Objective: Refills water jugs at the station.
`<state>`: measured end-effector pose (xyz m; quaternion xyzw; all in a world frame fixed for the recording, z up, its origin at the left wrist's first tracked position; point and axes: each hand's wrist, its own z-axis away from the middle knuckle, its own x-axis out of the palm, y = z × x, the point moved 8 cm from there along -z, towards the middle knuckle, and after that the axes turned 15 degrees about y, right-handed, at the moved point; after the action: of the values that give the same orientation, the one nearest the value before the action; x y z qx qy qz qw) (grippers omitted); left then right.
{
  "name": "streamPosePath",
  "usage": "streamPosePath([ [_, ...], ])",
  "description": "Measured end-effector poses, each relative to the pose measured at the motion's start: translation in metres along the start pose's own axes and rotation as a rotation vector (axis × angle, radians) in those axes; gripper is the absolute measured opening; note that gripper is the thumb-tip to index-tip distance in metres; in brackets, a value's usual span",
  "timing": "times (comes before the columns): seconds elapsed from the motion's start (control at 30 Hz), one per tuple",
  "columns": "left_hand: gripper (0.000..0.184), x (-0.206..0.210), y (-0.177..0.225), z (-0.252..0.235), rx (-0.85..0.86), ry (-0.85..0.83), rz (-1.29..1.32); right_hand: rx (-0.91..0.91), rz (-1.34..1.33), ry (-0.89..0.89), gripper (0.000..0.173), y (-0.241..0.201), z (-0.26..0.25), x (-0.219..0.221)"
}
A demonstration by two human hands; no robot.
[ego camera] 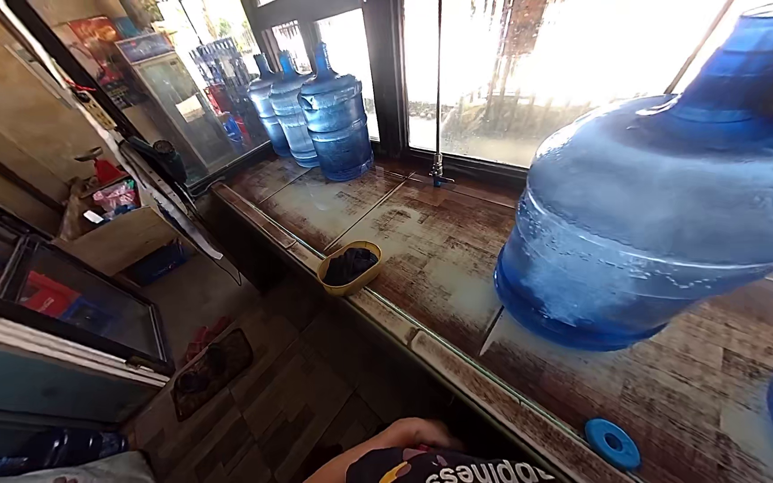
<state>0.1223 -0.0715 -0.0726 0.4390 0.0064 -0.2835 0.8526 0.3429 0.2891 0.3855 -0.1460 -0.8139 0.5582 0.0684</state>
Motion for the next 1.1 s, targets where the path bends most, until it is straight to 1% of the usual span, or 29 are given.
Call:
streamPosePath([
  [0.07, 0.042, -0.002, 0.004, 0.004, -0.046, 0.007, -0.043, -0.045, 0.018, -0.010, 0.075, -0.003, 0.002, 0.000],
  [0.17, 0.041, -0.006, 0.019, 0.017, -0.029, 0.048, -0.051, 0.035, -0.051, -0.005, 0.073, -0.007, 0.008, 0.001],
  [0.23, 0.043, -0.008, 0.024, 0.017, -0.037, 0.054, -0.049, 0.020, -0.083, -0.039, 0.072, -0.010, 0.010, 0.003],
  [0.3, 0.044, -0.012, 0.018, 0.007, -0.076, 0.068, -0.057, -0.011, -0.105, -0.077, 0.073, -0.011, 0.010, 0.004],
  [0.37, 0.043, -0.020, 0.010, -0.005, -0.070, 0.102, -0.088, -0.005, -0.109, -0.079, 0.075, -0.011, 0.010, 0.003],
  [0.43, 0.042, -0.033, 0.008, -0.017, -0.001, 0.120, -0.135, 0.010, -0.105, -0.069, 0.076, -0.012, 0.011, 0.004],
  [0.47, 0.042, -0.041, 0.017, -0.018, 0.057, 0.115, -0.138, 0.010, -0.099, -0.069, 0.076, -0.013, 0.012, 0.004],
  [0.53, 0.045, -0.060, 0.047, -0.009, 0.178, 0.100, -0.092, -0.001, -0.101, -0.067, 0.076, -0.016, 0.015, 0.005],
  [0.57, 0.045, -0.073, 0.065, -0.002, 0.242, 0.122, -0.031, -0.012, -0.100, -0.065, 0.074, -0.017, 0.015, 0.005],
  [0.6, 0.044, -0.087, 0.081, 0.004, 0.310, 0.175, 0.042, -0.029, -0.103, -0.068, 0.073, -0.018, 0.015, 0.004],
  [0.67, 0.042, -0.120, 0.105, 0.012, 0.422, 0.351, 0.195, -0.032, -0.107, -0.068, 0.076, -0.017, 0.013, 0.004],
  [0.73, 0.039, -0.155, 0.115, 0.011, 0.458, 0.580, 0.298, -0.014, -0.108, -0.065, 0.077, -0.015, 0.012, 0.005],
  [0.8, 0.037, -0.189, 0.111, 0.008, 0.442, 0.830, 0.287, -0.003, -0.102, -0.078, 0.077, -0.016, 0.013, 0.007],
  [0.87, 0.036, -0.216, 0.102, 0.003, 0.432, 1.067, 0.212, -0.019, -0.094, -0.073, 0.077, -0.017, 0.013, 0.007],
  [0.93, 0.038, -0.235, 0.093, 0.006, 0.427, 1.262, 0.121, -0.021, -0.090, -0.068, 0.076, -0.016, 0.014, 0.007],
  [1.0, 0.040, -0.250, 0.089, 0.016, 0.414, 1.460, -0.053, -0.022, -0.083, -0.072, 0.075, -0.015, 0.013, 0.007],
  [1.1, 0.044, -0.269, 0.081, 0.038, 0.330, 1.696, -0.346, -0.046, -0.050, -0.071, 0.077, -0.016, 0.013, 0.009],
])
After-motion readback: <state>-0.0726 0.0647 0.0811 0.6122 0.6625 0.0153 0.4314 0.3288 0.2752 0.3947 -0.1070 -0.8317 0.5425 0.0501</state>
